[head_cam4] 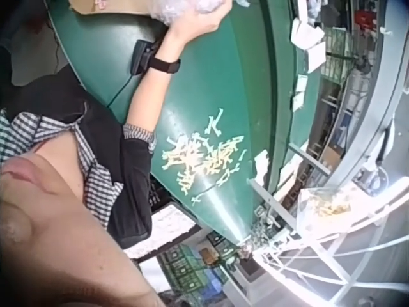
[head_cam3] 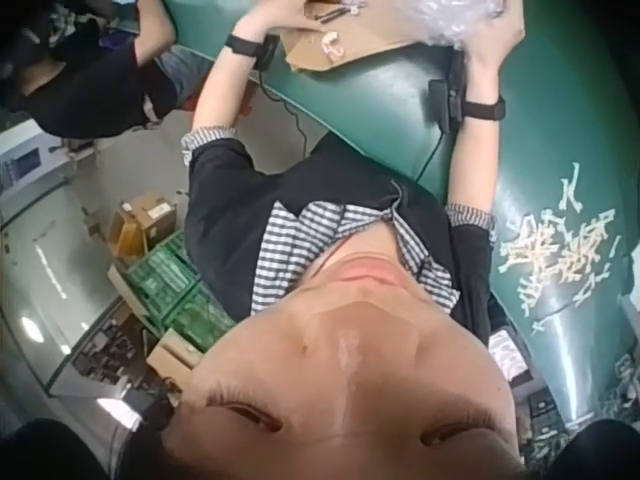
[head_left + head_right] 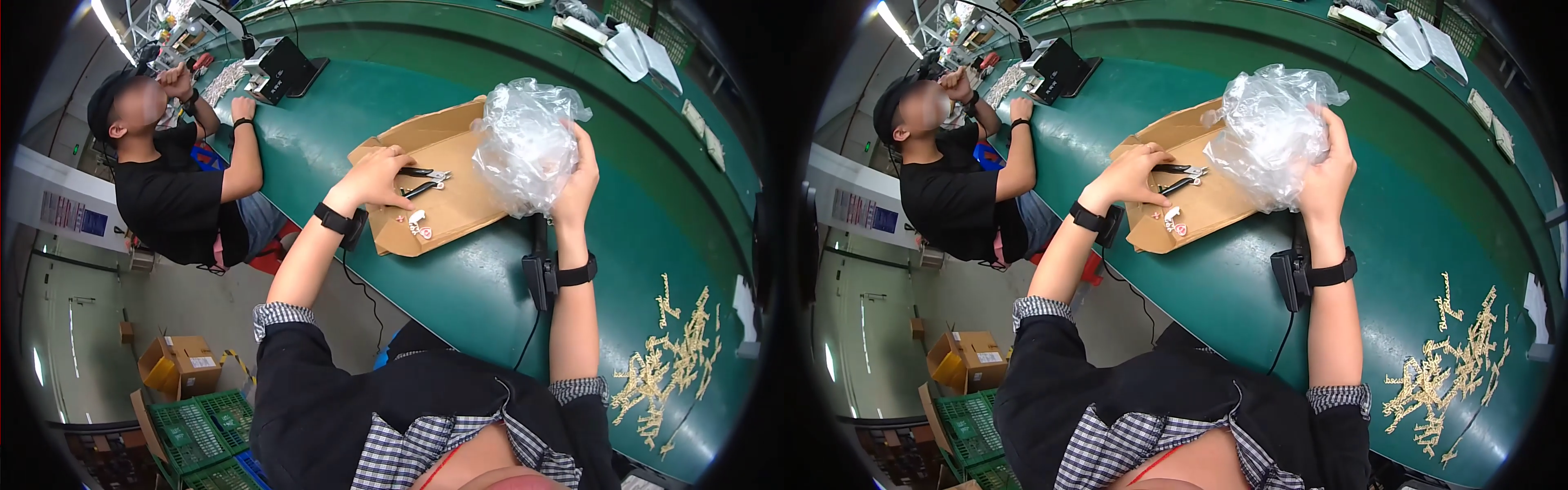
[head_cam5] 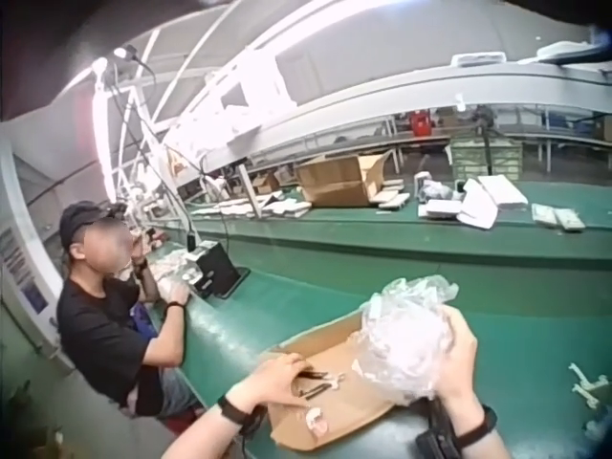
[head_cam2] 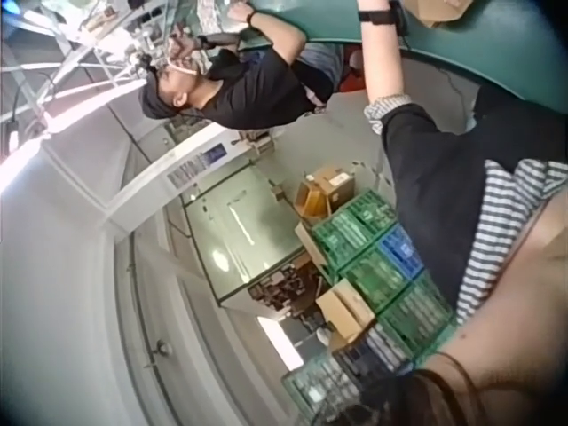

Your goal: The person reaches for a box on a shelf, removes a plastic bag and labels, and places the box on the table. They pick up a green stick and a gold ornament, then press the stick into the ornament by hand.

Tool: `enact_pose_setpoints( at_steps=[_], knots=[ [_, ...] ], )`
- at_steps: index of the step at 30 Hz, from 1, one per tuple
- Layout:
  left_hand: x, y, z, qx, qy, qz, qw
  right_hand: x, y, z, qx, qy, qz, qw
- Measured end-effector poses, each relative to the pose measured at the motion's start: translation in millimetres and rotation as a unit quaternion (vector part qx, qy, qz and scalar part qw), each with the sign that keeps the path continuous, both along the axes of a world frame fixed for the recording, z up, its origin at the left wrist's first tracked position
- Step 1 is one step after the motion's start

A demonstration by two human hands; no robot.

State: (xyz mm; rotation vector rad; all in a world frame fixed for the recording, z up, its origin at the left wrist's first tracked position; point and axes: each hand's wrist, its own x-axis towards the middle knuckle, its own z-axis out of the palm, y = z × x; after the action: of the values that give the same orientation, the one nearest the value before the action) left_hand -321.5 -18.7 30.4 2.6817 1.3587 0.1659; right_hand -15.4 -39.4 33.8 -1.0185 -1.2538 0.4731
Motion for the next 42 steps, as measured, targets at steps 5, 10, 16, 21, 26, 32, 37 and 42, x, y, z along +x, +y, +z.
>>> enact_pose_setpoints(
  at_steps=[5,10,16,21,26,32,37,42],
  knots=[
    [9,9,1,-0.069,-0.022,0.056,0.996,2,-2,-1,-0.013,-0.013,0.017,1.0],
    [16,1,-9,-0.068,-0.291,0.093,0.95,7,-3,-6,0.013,-0.026,0.012,0.999],
    [-21,-10,-1,-0.094,-0.5,0.168,0.844,0,-1,-7,-0.013,-0.021,0.011,1.0],
    [-50,-21,29,-0.013,-0.572,0.214,0.792,0,0,1,-0.005,-0.001,0.025,1.0],
    [-60,-45,18,-0.004,-0.581,0.254,0.773,-4,8,-4,0.026,-0.103,-0.004,0.994],
    [-47,-62,-12,-0.098,-0.49,0.348,0.793,-13,-14,-5,-0.021,-0.299,0.118,0.947],
    [-29,-77,-14,-0.254,-0.6,0.382,0.655,-18,-18,-20,-0.071,-0.375,0.106,0.918],
    [-18,-110,0,-0.344,-0.636,0.377,0.579,-27,-18,-28,-0.085,-0.399,0.056,0.911]
  ],
)
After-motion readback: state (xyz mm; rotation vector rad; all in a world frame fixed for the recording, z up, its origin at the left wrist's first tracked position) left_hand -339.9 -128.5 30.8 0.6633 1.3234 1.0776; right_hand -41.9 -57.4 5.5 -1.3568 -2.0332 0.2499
